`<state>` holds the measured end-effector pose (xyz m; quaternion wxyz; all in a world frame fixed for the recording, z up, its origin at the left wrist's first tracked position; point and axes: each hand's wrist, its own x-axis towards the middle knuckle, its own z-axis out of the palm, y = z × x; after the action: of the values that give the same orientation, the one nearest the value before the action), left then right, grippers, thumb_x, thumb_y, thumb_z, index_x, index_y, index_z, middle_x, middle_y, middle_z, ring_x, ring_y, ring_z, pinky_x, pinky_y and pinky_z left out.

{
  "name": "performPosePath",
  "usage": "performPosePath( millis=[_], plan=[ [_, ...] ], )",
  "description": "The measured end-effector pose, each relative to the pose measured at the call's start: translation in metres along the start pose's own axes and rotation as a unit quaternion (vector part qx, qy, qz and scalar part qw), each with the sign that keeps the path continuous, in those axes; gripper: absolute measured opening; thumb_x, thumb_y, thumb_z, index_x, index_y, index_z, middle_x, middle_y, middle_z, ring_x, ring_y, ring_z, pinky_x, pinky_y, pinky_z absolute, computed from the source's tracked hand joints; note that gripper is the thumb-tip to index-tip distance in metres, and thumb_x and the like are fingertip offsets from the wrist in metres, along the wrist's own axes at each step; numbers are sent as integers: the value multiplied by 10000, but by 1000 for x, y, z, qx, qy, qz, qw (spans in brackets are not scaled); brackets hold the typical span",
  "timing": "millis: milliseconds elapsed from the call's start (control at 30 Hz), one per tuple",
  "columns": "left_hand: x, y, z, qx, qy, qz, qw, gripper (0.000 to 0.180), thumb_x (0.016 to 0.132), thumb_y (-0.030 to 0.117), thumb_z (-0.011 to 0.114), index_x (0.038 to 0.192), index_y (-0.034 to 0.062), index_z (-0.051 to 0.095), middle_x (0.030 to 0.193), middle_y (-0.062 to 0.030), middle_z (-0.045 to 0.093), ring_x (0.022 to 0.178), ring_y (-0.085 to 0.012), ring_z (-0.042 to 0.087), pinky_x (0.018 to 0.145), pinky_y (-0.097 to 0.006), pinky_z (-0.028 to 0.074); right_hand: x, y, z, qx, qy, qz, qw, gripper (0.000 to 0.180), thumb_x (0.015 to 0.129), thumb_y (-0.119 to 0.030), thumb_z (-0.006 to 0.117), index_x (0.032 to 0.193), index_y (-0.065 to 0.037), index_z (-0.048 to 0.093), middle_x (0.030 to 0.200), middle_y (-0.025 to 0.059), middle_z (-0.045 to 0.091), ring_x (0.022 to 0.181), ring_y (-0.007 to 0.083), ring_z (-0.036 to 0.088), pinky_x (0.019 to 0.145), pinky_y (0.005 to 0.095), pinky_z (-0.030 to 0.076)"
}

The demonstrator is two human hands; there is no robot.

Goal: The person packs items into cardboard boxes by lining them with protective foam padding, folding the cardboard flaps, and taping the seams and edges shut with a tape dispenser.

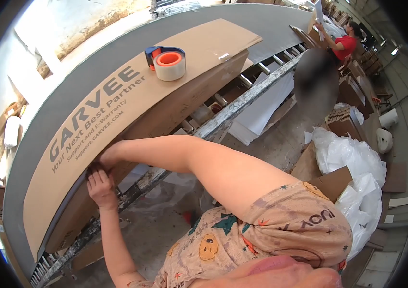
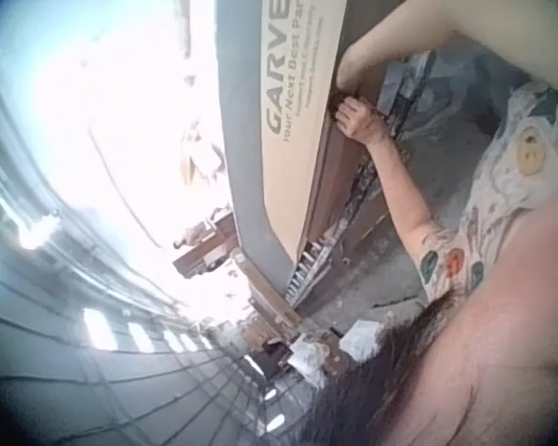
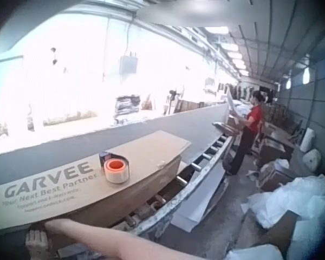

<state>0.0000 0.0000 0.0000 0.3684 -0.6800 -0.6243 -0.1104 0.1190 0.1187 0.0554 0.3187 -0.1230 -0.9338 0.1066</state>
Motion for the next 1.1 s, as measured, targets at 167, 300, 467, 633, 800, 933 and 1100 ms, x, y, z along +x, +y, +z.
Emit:
performPosePath(
  millis=[167,300,467,633,800,933,1100],
  plan=[
    [-40,-29,5,-11,-32,-8,999,160,831,197,556,917,67,591,962,-86,604,890,-262,581,765,-375,491,0,-26,5,25,-379,30,925,371,916,-324,481,1188,-96,588,1299,162,542,1174,274,540,956,403,442],
    [-28,-21,1,-17,-23,-22,999,248,833,328,626,877,89,574,832,-70,550,803,-239,558,706,-354,470,-44,-6,-35,-33,-7,-249,968,374,856,-264,617,1187,-96,563,1252,97,560,1162,274,542,965,394,450],
    [-29,-29,-7,-1,-17,-39,999,335,798,400,679,840,73,614,820,-63,613,744,-221,589,674,-334,488,-32,44,-73,-75,15,-94,993,593,830,-404,637,1319,-106,482,1393,94,459,1304,277,407,1083,409,330],
    [-30,-34,-6,-3,-9,-82,997,355,818,420,648,825,67,610,824,-63,622,785,-232,608,731,-349,491,-71,54,-19,-205,-128,-101,965,715,811,-343,657,1411,-97,356,1442,71,405,1366,246,332,1115,387,279],
    [-42,-5,0,7,84,-210,974,414,809,424,652,978,46,659,997,-110,664,990,-285,614,914,-411,472,-80,50,3,-226,-73,-110,965,690,805,-295,652,1406,-109,370,1439,59,410,1367,240,336,1108,390,294],
    [-48,-6,-1,-1,59,-243,968,447,799,407,670,1045,34,660,1106,-107,648,1095,-291,578,967,-427,447,-78,48,7,-250,-66,-118,959,653,814,-297,636,1390,-106,395,1436,73,410,1356,250,351,1094,397,315],
    [-44,-22,-12,2,2,-185,983,414,814,364,692,1049,26,660,1041,-117,671,1004,-296,618,910,-395,482,-74,44,5,-239,-69,-123,961,643,821,-298,624,1387,-97,395,1425,87,417,1340,271,365,1094,401,314]
  ],
)
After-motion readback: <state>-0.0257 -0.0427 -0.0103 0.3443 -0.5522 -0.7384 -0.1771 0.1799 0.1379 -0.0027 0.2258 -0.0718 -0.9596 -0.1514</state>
